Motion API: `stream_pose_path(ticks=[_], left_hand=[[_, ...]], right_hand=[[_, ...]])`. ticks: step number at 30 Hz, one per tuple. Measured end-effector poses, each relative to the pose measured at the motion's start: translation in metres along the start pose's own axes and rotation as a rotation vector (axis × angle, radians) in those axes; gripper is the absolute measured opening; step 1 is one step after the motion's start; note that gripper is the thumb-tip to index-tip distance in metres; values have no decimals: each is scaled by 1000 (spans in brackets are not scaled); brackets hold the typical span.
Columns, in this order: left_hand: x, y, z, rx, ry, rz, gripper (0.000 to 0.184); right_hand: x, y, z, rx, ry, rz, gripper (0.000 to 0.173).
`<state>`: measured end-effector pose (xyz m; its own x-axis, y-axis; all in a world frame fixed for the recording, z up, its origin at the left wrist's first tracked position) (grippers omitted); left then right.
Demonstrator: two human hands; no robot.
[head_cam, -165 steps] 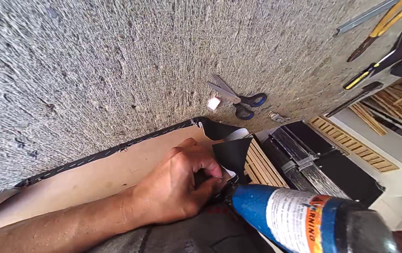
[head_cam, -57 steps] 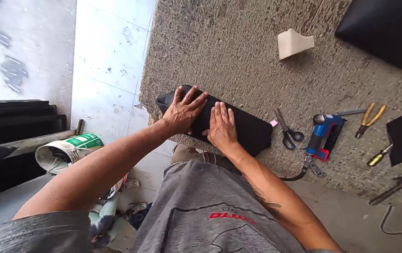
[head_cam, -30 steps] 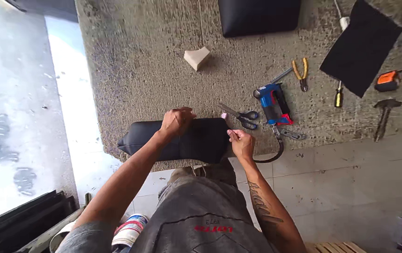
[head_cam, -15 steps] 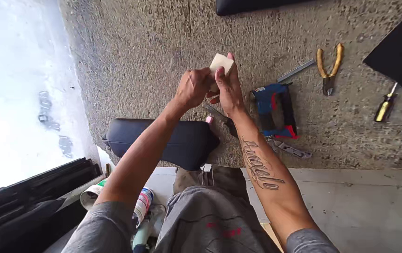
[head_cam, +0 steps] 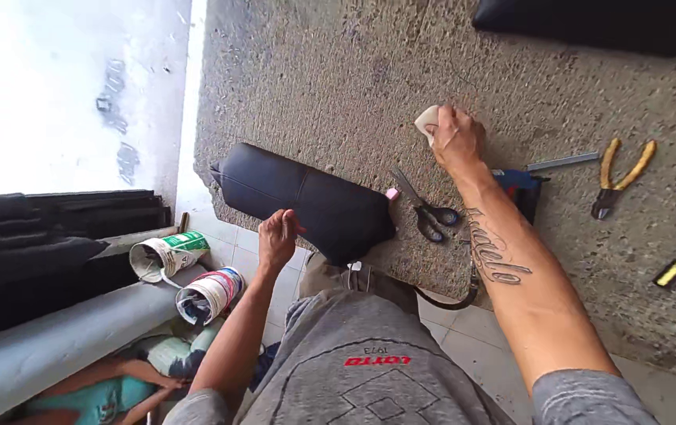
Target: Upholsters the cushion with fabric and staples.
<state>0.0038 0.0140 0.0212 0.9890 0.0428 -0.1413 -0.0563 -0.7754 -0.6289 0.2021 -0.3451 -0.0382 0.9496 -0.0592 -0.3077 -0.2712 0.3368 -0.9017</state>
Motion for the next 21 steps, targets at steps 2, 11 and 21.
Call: stream_pose_path(ticks=[2,11,21], left_hand=[[-26,-12,13,-21,-122,-36,51],[-69,-30,88,-550,-451,35,32],[-39,-40,123,-1038,-686,-65,49]], right_hand=[[-4,4,0,-83,37,-10,52],[-9,13,13,-239,-31,7,59],[-77,61,197,9,-213,209,62]])
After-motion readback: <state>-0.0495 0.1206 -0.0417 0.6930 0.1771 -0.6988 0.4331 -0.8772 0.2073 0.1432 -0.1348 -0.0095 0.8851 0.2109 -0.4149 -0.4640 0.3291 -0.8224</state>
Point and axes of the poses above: each hand's wrist, its own x-axis towards the middle knuckle, its own y-axis out of the palm, z = x × y, the point moved 1 cm from there along x, towards the middle knuckle, and after that the axes turned 9 degrees about y, right-handed, at the moved point
